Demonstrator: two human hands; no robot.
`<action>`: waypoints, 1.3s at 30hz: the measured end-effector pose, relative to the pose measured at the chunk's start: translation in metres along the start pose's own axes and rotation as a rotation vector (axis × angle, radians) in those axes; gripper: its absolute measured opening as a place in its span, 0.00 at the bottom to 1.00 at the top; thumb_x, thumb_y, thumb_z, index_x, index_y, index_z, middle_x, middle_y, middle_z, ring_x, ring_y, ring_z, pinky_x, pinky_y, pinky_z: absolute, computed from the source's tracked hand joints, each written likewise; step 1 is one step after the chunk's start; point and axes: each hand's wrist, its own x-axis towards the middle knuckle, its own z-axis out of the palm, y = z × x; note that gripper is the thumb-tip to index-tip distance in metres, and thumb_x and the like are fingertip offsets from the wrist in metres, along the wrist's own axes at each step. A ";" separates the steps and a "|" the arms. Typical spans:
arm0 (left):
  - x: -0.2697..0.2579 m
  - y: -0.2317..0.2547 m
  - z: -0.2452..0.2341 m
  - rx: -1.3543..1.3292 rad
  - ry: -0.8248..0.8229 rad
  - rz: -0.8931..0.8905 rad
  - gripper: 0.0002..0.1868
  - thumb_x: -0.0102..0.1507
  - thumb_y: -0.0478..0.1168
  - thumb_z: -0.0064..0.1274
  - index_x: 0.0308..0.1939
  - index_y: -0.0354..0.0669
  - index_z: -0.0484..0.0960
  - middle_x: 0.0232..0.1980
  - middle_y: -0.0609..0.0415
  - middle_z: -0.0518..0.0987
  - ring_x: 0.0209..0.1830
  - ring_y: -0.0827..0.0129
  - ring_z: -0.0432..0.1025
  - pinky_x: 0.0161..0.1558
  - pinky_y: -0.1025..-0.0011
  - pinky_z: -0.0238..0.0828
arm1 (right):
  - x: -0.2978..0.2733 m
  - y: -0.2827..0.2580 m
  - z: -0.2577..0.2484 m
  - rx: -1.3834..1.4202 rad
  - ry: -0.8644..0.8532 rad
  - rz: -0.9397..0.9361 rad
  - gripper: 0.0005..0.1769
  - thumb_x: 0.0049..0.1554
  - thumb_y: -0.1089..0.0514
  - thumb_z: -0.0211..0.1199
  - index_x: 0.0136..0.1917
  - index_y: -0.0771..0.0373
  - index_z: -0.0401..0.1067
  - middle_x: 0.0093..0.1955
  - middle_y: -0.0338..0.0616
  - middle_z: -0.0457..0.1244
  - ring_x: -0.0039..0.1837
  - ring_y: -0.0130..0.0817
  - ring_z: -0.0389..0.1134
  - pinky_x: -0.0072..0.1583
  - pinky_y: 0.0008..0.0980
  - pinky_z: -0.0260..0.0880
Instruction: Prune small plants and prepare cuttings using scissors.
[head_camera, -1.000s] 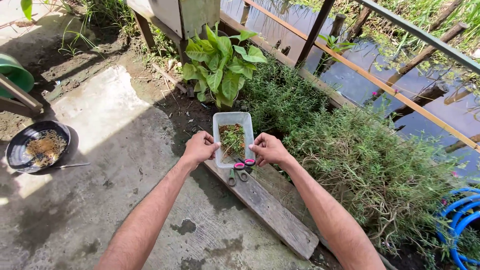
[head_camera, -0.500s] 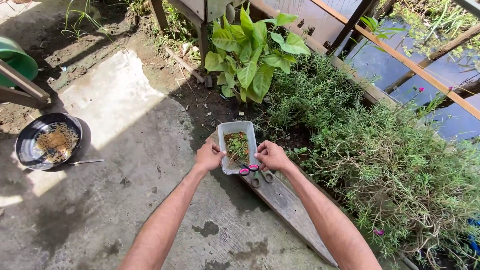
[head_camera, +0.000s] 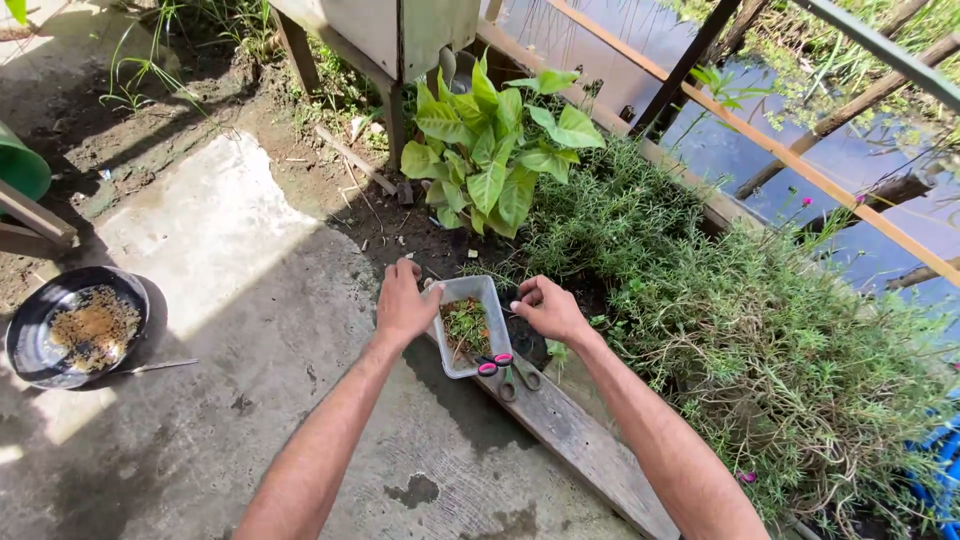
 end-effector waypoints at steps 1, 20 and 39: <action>0.010 0.006 -0.009 -0.008 0.004 0.006 0.28 0.59 0.49 0.62 0.55 0.37 0.69 0.55 0.36 0.74 0.55 0.43 0.72 0.57 0.52 0.69 | 0.002 -0.012 -0.008 -0.007 0.007 -0.003 0.25 0.53 0.51 0.72 0.60 0.62 0.71 0.47 0.39 0.72 0.51 0.31 0.73 0.55 0.33 0.73; 0.111 0.103 -0.153 0.122 -0.073 0.337 0.36 0.62 0.46 0.58 0.70 0.36 0.62 0.67 0.38 0.67 0.67 0.46 0.65 0.68 0.54 0.63 | 0.027 -0.221 -0.121 0.142 0.388 -0.024 0.24 0.53 0.48 0.72 0.60 0.59 0.74 0.55 0.40 0.66 0.55 0.29 0.68 0.57 0.35 0.72; 0.113 0.174 -0.106 0.298 -0.066 0.283 0.39 0.62 0.47 0.59 0.72 0.38 0.60 0.71 0.42 0.65 0.71 0.49 0.62 0.69 0.53 0.63 | 0.055 -0.160 -0.191 0.194 0.317 -0.114 0.16 0.53 0.48 0.71 0.51 0.59 0.78 0.50 0.36 0.71 0.47 0.25 0.71 0.51 0.29 0.73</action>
